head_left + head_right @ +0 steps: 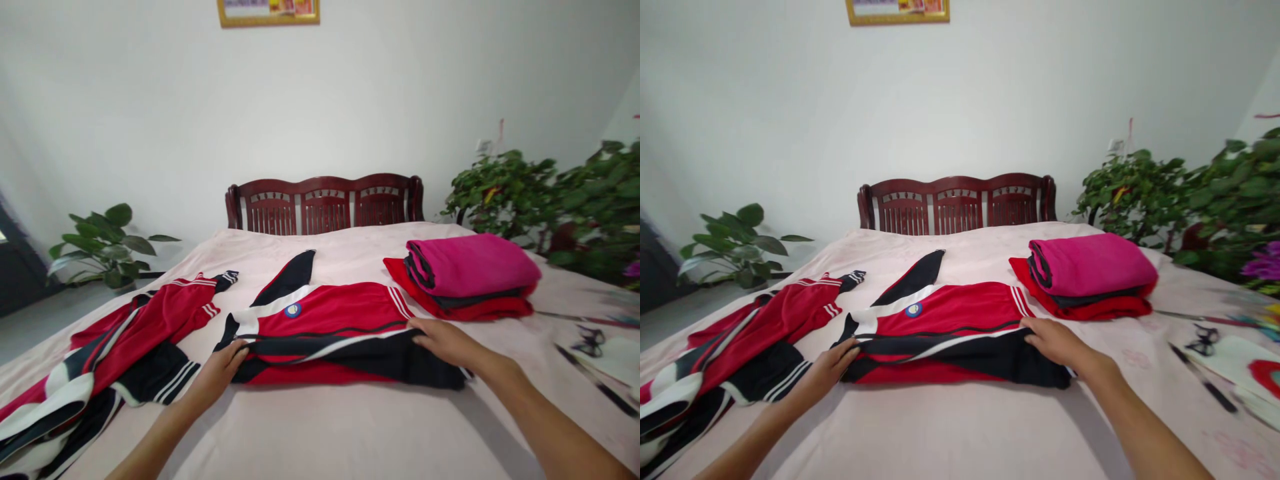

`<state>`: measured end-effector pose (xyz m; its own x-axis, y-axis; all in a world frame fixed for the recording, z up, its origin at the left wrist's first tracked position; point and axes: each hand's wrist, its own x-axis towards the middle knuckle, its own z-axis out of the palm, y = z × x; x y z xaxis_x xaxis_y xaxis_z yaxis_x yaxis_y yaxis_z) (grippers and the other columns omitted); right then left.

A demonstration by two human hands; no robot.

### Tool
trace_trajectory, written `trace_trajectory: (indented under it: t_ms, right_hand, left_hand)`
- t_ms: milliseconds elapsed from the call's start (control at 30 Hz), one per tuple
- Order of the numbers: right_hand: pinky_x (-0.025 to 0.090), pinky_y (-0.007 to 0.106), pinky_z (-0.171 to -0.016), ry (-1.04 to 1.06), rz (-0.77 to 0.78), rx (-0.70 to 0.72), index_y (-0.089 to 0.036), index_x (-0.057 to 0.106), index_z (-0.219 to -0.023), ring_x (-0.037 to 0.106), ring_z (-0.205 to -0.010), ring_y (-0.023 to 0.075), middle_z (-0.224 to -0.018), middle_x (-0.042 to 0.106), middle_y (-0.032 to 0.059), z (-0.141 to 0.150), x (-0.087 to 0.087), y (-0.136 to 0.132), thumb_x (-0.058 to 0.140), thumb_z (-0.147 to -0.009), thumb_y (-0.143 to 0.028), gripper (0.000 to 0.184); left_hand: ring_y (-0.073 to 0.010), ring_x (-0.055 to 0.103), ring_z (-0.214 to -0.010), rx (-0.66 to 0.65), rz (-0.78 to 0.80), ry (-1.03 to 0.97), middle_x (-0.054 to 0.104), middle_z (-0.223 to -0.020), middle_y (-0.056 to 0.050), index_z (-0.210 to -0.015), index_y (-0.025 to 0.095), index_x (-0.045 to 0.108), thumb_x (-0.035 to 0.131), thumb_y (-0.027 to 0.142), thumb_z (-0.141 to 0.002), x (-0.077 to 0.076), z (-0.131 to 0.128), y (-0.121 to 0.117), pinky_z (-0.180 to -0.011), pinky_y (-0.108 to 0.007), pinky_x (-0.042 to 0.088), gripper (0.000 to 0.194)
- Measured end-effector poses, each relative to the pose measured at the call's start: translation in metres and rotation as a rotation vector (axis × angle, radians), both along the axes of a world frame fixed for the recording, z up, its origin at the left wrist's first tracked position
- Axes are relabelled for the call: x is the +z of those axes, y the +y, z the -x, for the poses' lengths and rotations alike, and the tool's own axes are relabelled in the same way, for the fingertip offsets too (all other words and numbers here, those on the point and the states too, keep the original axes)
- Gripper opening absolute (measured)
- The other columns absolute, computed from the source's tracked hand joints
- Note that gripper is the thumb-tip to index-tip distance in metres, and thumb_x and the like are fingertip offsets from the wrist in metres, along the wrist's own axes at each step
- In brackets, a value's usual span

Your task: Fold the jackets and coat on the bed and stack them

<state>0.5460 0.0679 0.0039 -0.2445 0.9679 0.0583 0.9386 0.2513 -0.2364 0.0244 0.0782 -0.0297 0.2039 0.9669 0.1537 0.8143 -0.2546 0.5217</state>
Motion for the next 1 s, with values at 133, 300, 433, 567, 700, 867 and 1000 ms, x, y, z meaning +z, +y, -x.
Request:
trace_trajectory:
  t_ms: [133,300,433,567,700,867,1000]
  right_hand:
    - [0.046,0.032,-0.081,-0.075,0.038,-0.123,-0.024,0.064,-0.102,0.067,-0.102,0.0247,-0.111,0.071,0.0078,0.013,-0.034,0.017,0.052,-0.087,-0.021,0.019]
    - [0.043,0.03,-0.076,-0.076,0.003,-0.173,-0.026,0.061,-0.101,0.066,-0.095,0.022,-0.103,0.072,0.0047,0.015,-0.048,0.011,0.047,-0.092,-0.028,0.017]
    - [0.042,0.029,-0.073,-0.044,0.004,-0.173,-0.025,0.062,-0.094,0.066,-0.091,0.0207,-0.096,0.072,0.0033,0.014,-0.044,0.014,0.047,-0.092,-0.032,0.017]
    - [0.044,0.028,-0.072,0.02,-0.04,-0.143,-0.024,0.062,-0.088,0.068,-0.088,0.0196,-0.092,0.073,0.002,0.011,-0.044,0.019,0.041,-0.095,-0.034,0.024]
    - [0.045,0.029,-0.072,0.041,-0.234,-0.167,-0.025,0.063,-0.097,0.068,-0.091,0.0205,-0.098,0.073,0.003,0.01,-0.026,0.022,0.038,-0.097,-0.04,0.029]
    - [0.044,0.035,-0.077,-0.028,-0.618,-0.23,-0.021,0.067,-0.102,0.067,-0.087,0.0247,-0.099,0.073,0.0086,0.022,0.033,0.019,0.038,-0.098,-0.037,0.034]
    - [0.043,0.039,-0.088,-0.016,-0.84,-0.162,-0.017,0.068,-0.104,0.063,-0.097,0.027,-0.101,0.071,0.0121,0.028,0.05,0.007,0.042,-0.095,-0.027,0.03]
  left_hand:
    - [-0.0265,0.07,-0.09,0.197,0.094,0.295,0.074,-0.09,-0.007,-0.1,0.024,0.063,0.036,0.039,-0.097,-0.01,-0.013,0.011,-0.077,-0.034,0.048,0.031]
    - [-0.0256,0.071,-0.094,0.304,0.046,0.315,0.075,-0.099,-0.007,-0.111,0.027,0.06,0.033,0.042,-0.1,-0.016,-0.023,0.0,-0.069,-0.031,0.046,0.034]
    - [-0.0223,0.065,-0.106,0.275,-0.242,0.247,0.067,-0.122,-0.007,-0.126,0.025,0.055,0.035,0.038,-0.101,-0.019,-0.024,-0.013,-0.082,-0.032,0.048,0.035]
    - [-0.0273,0.057,-0.113,0.123,-0.49,0.278,0.061,-0.127,-0.009,-0.127,0.024,0.058,0.056,0.042,-0.092,-0.021,-0.029,-0.025,-0.098,-0.042,0.045,0.04]
    - [-0.0248,0.058,-0.107,0.146,-0.416,0.255,0.061,-0.12,-0.007,-0.124,0.026,0.06,0.058,0.03,-0.089,-0.026,-0.031,-0.027,-0.092,-0.038,0.047,0.036]
    - [-0.0189,0.062,-0.099,0.227,-0.292,0.136,0.061,-0.11,-0.002,-0.107,0.027,0.063,0.044,0.015,-0.09,-0.023,-0.025,-0.021,-0.08,-0.029,0.046,0.027]
    - [-0.0175,0.062,-0.095,0.321,-0.29,0.083,0.059,-0.111,-0.002,-0.102,0.025,0.059,0.04,0.016,-0.093,-0.02,-0.021,-0.023,-0.074,-0.027,0.043,0.022]
